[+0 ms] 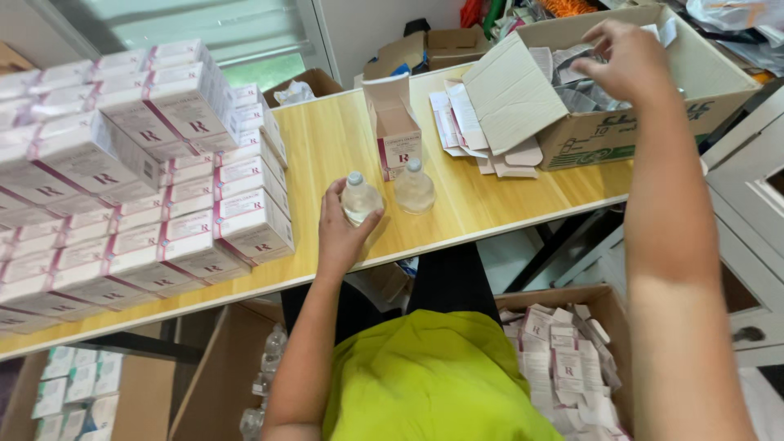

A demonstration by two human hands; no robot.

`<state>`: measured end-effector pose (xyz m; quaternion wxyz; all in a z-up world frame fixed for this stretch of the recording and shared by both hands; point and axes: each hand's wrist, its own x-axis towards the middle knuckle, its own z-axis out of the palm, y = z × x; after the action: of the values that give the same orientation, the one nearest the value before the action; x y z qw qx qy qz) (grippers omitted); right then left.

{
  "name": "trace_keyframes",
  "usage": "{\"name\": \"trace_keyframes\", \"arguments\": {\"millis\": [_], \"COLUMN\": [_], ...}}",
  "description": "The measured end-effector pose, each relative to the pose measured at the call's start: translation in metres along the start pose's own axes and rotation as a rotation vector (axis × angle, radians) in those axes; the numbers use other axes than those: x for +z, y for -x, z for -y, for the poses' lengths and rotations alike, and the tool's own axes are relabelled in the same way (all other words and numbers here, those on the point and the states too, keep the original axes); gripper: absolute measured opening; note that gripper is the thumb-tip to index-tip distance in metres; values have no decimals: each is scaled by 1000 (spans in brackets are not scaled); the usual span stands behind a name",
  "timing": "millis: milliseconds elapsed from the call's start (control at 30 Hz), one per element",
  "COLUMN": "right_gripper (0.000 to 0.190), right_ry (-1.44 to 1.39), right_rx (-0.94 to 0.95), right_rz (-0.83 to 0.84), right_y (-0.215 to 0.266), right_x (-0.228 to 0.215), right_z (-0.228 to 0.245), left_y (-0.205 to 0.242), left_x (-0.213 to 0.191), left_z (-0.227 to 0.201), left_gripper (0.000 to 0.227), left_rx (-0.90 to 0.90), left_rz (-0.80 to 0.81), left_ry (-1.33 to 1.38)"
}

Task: The person repeatedly picks up small clear plastic bottles and places them into small white cardboard boxes. They insert a folded paper leaflet into each box, close the flaps, and stack the completed boxes on the table. The person retrieves bottles from a large cardboard box below the table and continues the assembly process.

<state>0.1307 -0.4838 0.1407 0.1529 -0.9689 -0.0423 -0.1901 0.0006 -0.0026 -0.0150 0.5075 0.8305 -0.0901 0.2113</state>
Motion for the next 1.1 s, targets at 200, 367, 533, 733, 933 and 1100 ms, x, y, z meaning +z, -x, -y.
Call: {"name": "trace_keyframes", "arguments": {"millis": [200, 367, 533, 733, 933, 1100], "right_gripper": [37, 29, 25, 17, 26, 21], "right_ry": [281, 210, -117, -394, -60, 6], "right_rx": [137, 117, 130, 114, -69, -136], "right_rz": [522, 489, 399, 184, -270, -488], "right_y": [-56, -51, -46, -29, -19, -16], "right_x": [52, 73, 47, 13, 12, 19], "right_z": [-41, -68, -62, -45, -52, -57], "left_y": [-4, 0, -1, 1, -1, -4], "left_x": [-2, -1, -5, -5, -2, 1], "left_z": [-2, 7, 2, 2, -3, -5], "left_gripper": [73, 70, 76, 88, 98, 105], "left_rx": [-23, -47, -32, 14, -61, -96], "left_rz": [-21, 10, 14, 40, 41, 31], "left_ry": [9, 35, 46, 10, -104, -166]}}
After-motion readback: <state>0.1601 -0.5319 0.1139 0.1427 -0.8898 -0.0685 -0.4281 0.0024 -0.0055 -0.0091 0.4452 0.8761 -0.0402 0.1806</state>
